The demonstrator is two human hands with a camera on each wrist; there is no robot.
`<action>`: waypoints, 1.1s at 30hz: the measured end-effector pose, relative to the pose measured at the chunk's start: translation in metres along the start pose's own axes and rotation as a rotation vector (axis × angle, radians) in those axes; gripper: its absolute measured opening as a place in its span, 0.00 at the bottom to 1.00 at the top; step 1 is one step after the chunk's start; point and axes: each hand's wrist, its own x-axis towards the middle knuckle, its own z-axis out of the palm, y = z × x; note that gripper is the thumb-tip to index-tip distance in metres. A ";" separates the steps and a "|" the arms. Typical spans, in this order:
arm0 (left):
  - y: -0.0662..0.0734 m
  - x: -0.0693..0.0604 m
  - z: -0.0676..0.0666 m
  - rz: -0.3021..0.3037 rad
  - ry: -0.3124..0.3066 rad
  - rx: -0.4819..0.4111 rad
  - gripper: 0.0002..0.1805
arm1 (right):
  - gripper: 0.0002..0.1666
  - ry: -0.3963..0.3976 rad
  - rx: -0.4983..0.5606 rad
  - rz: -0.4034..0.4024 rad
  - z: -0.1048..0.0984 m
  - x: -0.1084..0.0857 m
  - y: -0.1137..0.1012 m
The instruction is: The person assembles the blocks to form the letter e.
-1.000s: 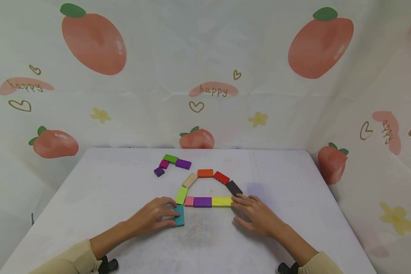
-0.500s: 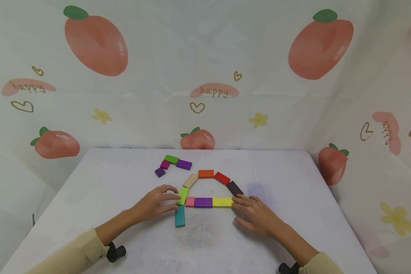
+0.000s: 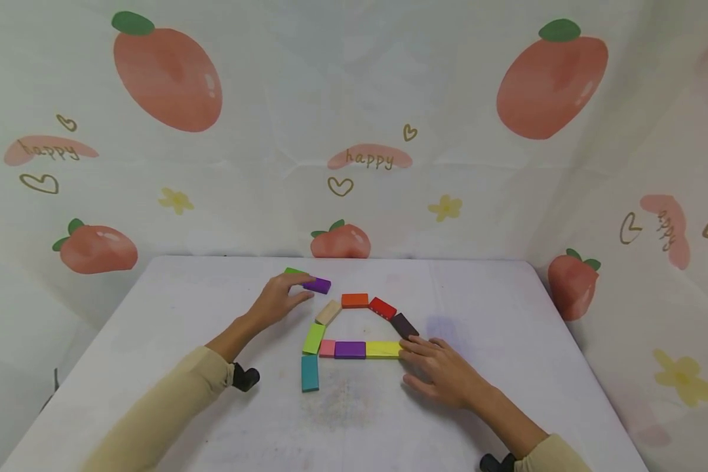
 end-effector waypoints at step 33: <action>-0.017 0.013 0.020 -0.213 -0.026 0.091 0.34 | 0.29 -0.011 0.003 0.011 0.000 -0.001 0.000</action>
